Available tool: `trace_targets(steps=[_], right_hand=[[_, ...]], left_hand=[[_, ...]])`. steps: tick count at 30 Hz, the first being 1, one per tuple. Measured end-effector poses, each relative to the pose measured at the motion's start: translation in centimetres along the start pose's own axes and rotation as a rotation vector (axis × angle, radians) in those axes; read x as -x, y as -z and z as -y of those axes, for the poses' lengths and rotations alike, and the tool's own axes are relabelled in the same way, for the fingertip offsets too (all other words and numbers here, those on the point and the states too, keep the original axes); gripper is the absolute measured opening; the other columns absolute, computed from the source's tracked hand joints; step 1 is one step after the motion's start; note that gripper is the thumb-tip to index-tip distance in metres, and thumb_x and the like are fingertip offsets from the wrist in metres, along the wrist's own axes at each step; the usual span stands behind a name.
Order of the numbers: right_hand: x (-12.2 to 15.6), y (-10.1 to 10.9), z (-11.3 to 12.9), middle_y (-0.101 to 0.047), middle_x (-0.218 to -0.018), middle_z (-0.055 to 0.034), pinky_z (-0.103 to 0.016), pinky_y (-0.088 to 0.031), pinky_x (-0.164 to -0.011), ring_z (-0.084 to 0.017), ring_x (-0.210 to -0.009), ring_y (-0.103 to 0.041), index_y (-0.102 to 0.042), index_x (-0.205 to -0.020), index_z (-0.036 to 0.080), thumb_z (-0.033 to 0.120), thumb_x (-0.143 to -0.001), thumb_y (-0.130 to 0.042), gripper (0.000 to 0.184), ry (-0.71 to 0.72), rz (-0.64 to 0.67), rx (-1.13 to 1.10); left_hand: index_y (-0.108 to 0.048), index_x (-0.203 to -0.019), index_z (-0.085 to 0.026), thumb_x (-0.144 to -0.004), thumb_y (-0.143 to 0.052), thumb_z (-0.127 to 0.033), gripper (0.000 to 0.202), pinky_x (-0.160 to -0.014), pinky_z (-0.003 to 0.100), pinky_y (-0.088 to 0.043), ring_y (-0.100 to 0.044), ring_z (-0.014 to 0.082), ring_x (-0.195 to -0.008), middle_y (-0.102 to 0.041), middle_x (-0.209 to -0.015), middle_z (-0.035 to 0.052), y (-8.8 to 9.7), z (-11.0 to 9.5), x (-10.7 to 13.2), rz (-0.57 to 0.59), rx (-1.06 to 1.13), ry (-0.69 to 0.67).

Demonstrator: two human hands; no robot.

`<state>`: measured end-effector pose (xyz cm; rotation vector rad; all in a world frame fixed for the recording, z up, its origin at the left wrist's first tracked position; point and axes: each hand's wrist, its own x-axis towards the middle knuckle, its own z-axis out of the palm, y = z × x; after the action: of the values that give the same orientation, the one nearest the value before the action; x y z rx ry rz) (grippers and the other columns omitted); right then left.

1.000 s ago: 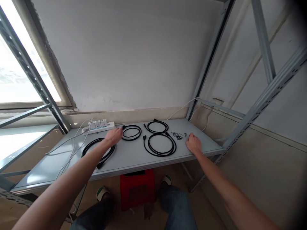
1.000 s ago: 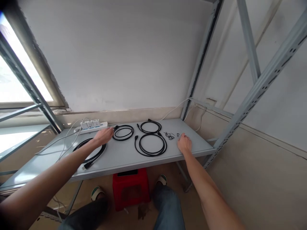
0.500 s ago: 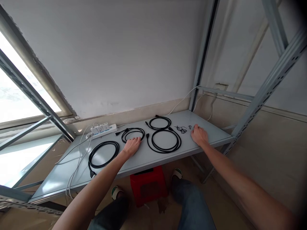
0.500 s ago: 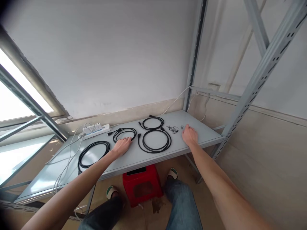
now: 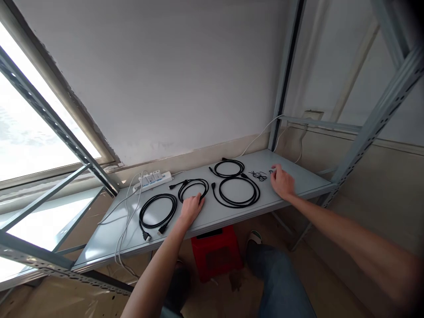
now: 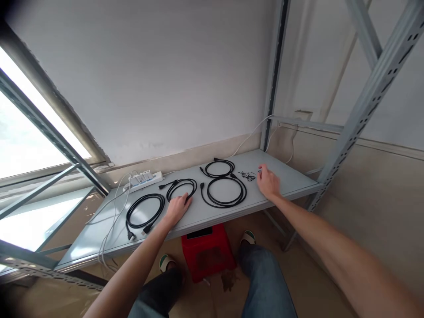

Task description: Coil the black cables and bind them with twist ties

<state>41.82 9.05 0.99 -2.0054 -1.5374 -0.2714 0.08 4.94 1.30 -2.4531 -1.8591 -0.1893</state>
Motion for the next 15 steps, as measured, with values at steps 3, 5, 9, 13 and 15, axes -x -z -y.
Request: trace_targets(steps=[3,5,9,13,15], right_hand=[[0.1,1.0,4.7,-0.070,-0.090,-0.0093,-0.033,-0.040,-0.077,-0.026,-0.083,-0.064,-0.053,-0.130,0.018,0.018,-0.098,-0.039,0.034,0.072,-0.002,-0.247],[0.6,1.4,9.4,-0.069,-0.087,-0.0068,-0.032,-0.040,-0.077,-0.025,-0.080,-0.063,-0.054,-0.128,0.021,0.019,-0.099,-0.040,0.033,0.171,0.081,-0.389],[2.4,0.2,19.8,-0.070,-0.099,-0.0064,-0.030,-0.043,-0.077,-0.024,-0.088,-0.064,-0.054,-0.129,0.024,0.021,-0.098,-0.051,0.031,0.429,0.438,-0.521],[3.9,-3.1,27.1,-0.059,-0.135,-0.0227,-0.040,-0.047,-0.091,-0.035,-0.119,-0.062,-0.043,-0.142,0.016,0.025,-0.095,-0.062,0.052,0.264,0.655,-0.386],[4.2,-4.7,28.9,-0.057,-0.135,-0.0279,-0.045,-0.046,-0.097,-0.038,-0.125,-0.059,-0.040,-0.145,0.013,0.019,-0.091,-0.066,0.059,0.125,0.708,-0.345]], left_hand=[[-0.059,-0.111,-0.022,-0.109,-0.033,-0.048,0.037,-0.071,0.031,-0.045,-0.074,0.0265,-0.088,-0.075,-0.090,0.0117,-0.1,0.1,-0.1,-0.001,0.013,-0.030],[-0.060,-0.110,-0.022,-0.109,-0.034,-0.047,0.036,-0.070,0.031,-0.044,-0.073,0.0267,-0.088,-0.075,-0.088,0.0111,-0.2,0.3,-0.1,-0.009,0.010,-0.041],[-0.061,-0.110,-0.022,-0.107,-0.037,-0.045,0.034,-0.066,0.031,-0.043,-0.073,0.0264,-0.086,-0.074,-0.087,0.0108,-0.4,0.6,-0.1,-0.036,-0.025,0.021],[-0.064,-0.109,-0.022,-0.106,-0.041,-0.044,0.032,-0.067,0.031,-0.043,-0.073,0.0263,-0.086,-0.075,-0.088,0.0108,-0.5,0.8,-0.1,-0.024,-0.008,0.038],[-0.065,-0.106,-0.022,-0.105,-0.040,-0.049,0.037,-0.068,0.032,-0.042,-0.073,0.0268,-0.087,-0.075,-0.088,0.0112,-0.5,0.9,-0.1,-0.035,0.027,0.038]])
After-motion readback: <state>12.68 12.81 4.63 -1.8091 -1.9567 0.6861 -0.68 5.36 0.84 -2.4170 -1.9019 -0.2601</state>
